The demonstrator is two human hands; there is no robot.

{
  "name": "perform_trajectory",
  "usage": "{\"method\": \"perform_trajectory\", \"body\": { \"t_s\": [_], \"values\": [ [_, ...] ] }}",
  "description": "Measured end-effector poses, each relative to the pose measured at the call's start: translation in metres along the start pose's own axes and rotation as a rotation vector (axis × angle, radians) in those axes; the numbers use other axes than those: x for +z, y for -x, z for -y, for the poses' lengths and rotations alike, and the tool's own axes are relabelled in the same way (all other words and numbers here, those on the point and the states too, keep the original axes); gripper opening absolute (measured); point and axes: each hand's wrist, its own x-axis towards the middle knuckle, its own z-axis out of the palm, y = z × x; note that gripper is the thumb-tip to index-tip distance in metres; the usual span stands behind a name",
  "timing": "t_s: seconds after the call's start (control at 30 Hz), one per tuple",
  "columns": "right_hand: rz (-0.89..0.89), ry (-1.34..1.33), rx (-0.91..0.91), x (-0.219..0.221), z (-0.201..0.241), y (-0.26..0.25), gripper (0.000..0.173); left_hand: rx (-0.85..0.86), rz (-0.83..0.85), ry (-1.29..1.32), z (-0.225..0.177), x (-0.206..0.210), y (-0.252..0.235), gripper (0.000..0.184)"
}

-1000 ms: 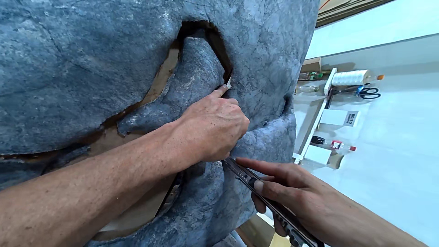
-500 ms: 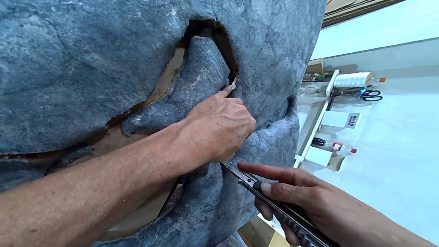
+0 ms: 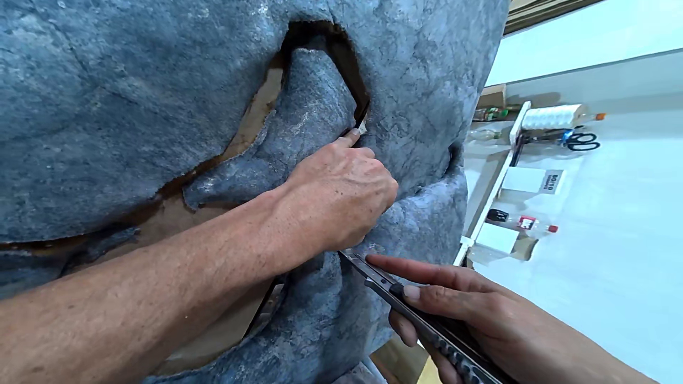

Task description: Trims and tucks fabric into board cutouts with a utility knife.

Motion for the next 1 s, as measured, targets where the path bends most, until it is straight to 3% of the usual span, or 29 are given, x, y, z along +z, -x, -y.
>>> {"method": "perform_trajectory", "body": {
  "t_s": [0.43, 1.0],
  "values": [
    [0.049, -0.075, 0.01, 0.004, -0.001, -0.005, 0.05, 0.009, -0.04, -0.018, 0.001, 0.003, 0.0, 0.013],
    [0.113, -0.425, -0.018, 0.016, -0.018, -0.009, 0.052, 0.005, -0.068, -0.05, 0.002, 0.008, -0.002, 0.016]
  ]
}}
